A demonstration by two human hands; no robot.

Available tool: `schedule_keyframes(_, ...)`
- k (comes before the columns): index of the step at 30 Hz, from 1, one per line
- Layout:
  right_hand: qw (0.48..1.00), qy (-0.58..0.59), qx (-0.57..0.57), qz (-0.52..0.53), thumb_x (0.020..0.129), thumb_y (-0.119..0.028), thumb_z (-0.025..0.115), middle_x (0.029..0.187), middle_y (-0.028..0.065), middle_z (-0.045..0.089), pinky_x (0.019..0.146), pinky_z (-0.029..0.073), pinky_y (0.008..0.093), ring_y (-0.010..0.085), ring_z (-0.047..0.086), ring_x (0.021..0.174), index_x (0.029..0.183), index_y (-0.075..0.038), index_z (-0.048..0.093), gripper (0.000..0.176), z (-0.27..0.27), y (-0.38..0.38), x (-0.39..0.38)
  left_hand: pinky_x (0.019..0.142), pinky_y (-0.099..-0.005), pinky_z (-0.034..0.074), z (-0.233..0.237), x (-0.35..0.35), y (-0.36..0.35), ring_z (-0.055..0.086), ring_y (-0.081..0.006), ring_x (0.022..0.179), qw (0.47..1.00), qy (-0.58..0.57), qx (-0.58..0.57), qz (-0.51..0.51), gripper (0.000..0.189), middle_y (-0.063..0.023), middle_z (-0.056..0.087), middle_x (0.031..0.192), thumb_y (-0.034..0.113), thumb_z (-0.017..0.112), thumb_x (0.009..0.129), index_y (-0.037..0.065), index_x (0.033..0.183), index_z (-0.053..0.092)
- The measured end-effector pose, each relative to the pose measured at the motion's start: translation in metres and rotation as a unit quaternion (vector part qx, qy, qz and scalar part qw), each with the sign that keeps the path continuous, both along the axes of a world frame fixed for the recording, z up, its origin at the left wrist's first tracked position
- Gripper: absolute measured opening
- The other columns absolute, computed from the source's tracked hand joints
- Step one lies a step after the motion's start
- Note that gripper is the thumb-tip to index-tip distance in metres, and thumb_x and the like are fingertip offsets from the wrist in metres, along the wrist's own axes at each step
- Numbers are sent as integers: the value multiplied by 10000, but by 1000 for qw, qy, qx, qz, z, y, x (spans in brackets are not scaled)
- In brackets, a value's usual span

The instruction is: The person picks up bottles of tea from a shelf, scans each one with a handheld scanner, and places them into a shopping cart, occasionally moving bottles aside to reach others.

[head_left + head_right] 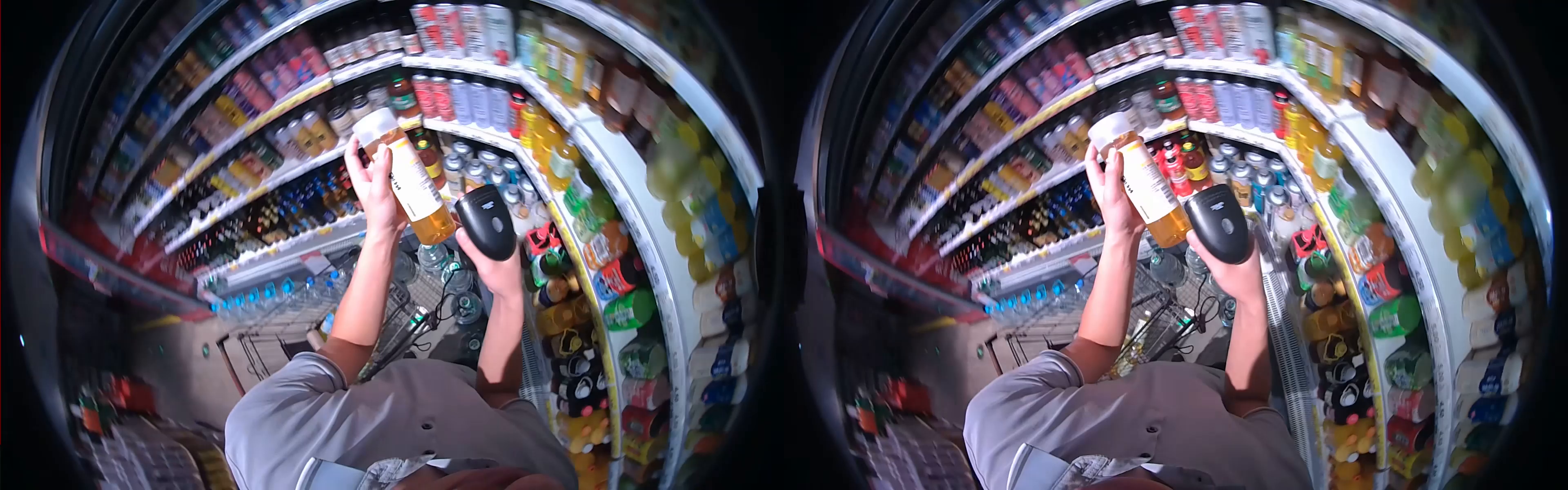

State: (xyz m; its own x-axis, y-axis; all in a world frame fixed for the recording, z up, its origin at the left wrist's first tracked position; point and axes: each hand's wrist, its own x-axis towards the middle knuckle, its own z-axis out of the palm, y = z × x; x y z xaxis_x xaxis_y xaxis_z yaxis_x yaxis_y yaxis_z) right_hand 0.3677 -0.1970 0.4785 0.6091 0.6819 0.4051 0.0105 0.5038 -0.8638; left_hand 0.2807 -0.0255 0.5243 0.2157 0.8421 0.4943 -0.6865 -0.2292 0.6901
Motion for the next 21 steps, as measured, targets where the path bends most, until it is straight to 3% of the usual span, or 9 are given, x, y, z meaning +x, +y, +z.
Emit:
schedule_keyframes(1, 999, -21, -43, 26, 813, -99, 838, 967, 48, 738, 788, 541, 281, 106, 682, 862, 1111, 8, 698, 346, 12, 7, -20, 884, -366, 556, 8, -22, -2, 636, -207, 1067, 997, -47, -34, -40, 649, -150, 573, 1283, 100, 630, 982, 114, 1505, 245)
schedule_keyframes(3, 992, -67, -89, 65, 805, -128, 853, 981, 65, 737, 784, 545, 283, 121, 690, 865, 1109, 7, 691, 371, 7, 28, -62, 876, -370, 557, -6, -58, 23, 624, -210, 1064, 998, -56, -30, 30, 623, -114, 568, 1269, 158, 638, 978, 126, 1486, 278)
schedule_keyframes(4, 979, -181, -88, -30, 805, -118, 851, 991, 77, 736, 781, 548, 288, 131, 694, 858, 1114, 8, 682, 374, 2, 33, -87, 852, -371, 566, 0, -77, 22, 626, -206, 1040, 994, -93, -53, 30, 627, -111, 574, 1234, 123, 655, 962, 133, 1472, 290)
schedule_keyframes(8, 981, -187, -39, 21, 795, -35, 828, 1010, 73, 714, 802, 543, 299, 137, 675, 873, 1222, 26, 643, 469, 12, 72, -153, 829, -367, 578, 2, -148, 32, 637, -216, 1026, 979, -162, -121, 40, 530, -105, 585, 1221, 180, 573, 1030, 190, 1459, 262)
schedule_keyframes(13, 988, -117, -44, 94, 790, -104, 828, 1094, 58, 652, 868, 503, 305, 140, 606, 944, 1289, 30, 610, 560, -1, 106, -198, 992, -431, 534, 1, -219, 42, 604, -263, 1198, 965, -226, -118, -59, 452, -142, 518, 1413, 295, 384, 1089, 197, 1517, 276)
schedule_keyframes(15, 961, -257, -84, 51, 837, -108, 752, 1305, 116, 599, 1043, 443, 360, 199, 566, 1203, 1382, 44, 531, 608, -3, 112, -216, 1020, -441, 515, 4, -236, 42, 561, -239, 1259, 985, -122, -117, -15, 524, -110, 472, 1466, 283, 399, 1083, 197, 1562, 206)
schedule_keyframes(16, 982, -168, -75, 50, 783, -72, 812, 1308, 123, 602, 1037, 449, 375, 220, 565, 1208, 1359, 40, 550, 642, 5, 109, -236, 1049, -430, 494, 5, -250, 43, 512, -211, 1307, 986, -109, -117, -46, 552, -76, 432, 1499, 289, 409, 1078, 187, 1572, 186)
schedule_keyframes(20, 935, -338, -89, 63, 782, -3, 799, 1278, 143, 622, 1023, 465, 353, 226, 598, 1174, 1320, 22, 577, 583, 13, 115, -264, 651, -410, 636, -38, -274, 80, 716, -284, 784, 959, -168, -193, -123, 348, -133, 658, 1019, 336, 432, 1067, 122, 1340, 422)
schedule_keyframes(21, 931, -344, -100, 66, 782, -3, 799, 1278, 143, 622, 1023, 465, 353, 226, 598, 1174, 1320, 22, 577, 583, 6, 117, -267, 664, -422, 634, -44, -287, 87, 714, -287, 800, 947, -140, -226, -182, 358, -142, 651, 992, 372, 428, 1066, 90, 1286, 447)
